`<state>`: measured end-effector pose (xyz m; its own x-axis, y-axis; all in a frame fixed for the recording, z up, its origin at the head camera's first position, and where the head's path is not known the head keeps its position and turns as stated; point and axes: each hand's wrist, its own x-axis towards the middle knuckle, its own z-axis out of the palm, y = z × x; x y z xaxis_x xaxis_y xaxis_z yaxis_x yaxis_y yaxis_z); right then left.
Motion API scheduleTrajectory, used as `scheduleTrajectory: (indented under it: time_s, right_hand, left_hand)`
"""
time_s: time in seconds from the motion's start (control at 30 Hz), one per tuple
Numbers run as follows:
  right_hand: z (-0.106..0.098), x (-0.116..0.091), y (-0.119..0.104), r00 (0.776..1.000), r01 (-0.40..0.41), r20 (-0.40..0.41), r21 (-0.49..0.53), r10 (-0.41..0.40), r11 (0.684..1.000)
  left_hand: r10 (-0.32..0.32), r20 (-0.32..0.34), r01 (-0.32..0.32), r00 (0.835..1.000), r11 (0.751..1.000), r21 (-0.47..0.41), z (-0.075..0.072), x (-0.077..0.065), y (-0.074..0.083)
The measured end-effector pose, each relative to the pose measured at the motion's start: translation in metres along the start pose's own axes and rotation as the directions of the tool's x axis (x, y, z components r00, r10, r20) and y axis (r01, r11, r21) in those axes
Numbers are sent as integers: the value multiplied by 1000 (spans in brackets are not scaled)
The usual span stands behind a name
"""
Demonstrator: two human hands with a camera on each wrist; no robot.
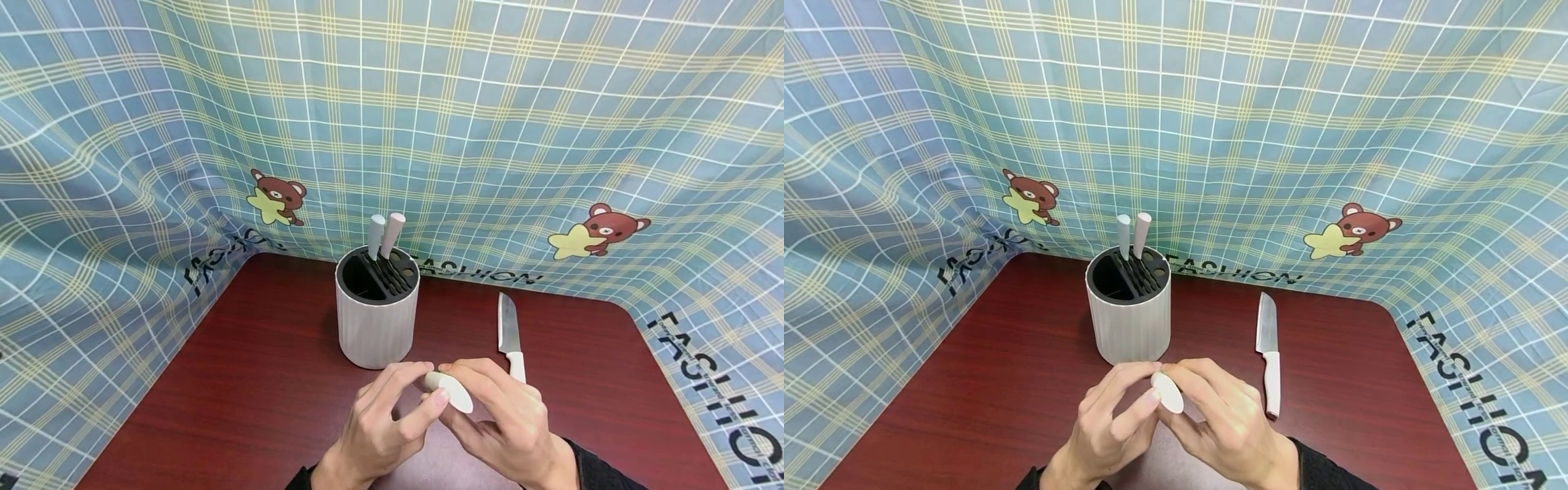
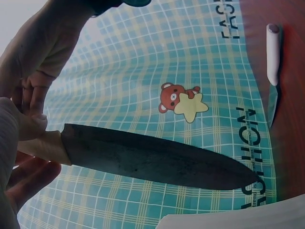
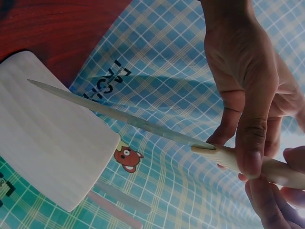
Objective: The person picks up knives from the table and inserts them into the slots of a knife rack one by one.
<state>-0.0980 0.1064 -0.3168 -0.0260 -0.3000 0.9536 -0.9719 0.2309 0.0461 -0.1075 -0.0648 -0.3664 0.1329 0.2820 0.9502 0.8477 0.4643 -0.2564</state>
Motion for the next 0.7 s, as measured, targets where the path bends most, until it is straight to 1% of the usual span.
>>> scheduleTrajectory:
  time_s: [0.1, 0.23, 0.4, 0.6, 0.7]
  right_hand:
    - [0, 2, 0, 1000, 14, -7, 9, -14, 1000]
    - [0, 6, 2, 998, 54, -12, 15, -54, 998]
    - [0, 9, 4, 995, 93, -28, 3, -93, 996]
    - [-2, 8, 3, 994, 97, -50, -6, -97, 995]
    - [-3, 7, 4, 992, 101, -78, 2, -100, 995]
  left_hand:
    - [4, 5, -4, 1000, 1000, 0, -1, 2, 0]
    - [6, 2, -6, 1000, 1000, 3, -2, 7, 1]
    - [6, -4, -6, 1000, 1000, 2, -4, 10, -1]
    - [13, -7, -13, 1000, 1000, 6, -4, 8, -3]
    - [19, -19, -19, 1000, 1000, 15, -3, 8, -5]
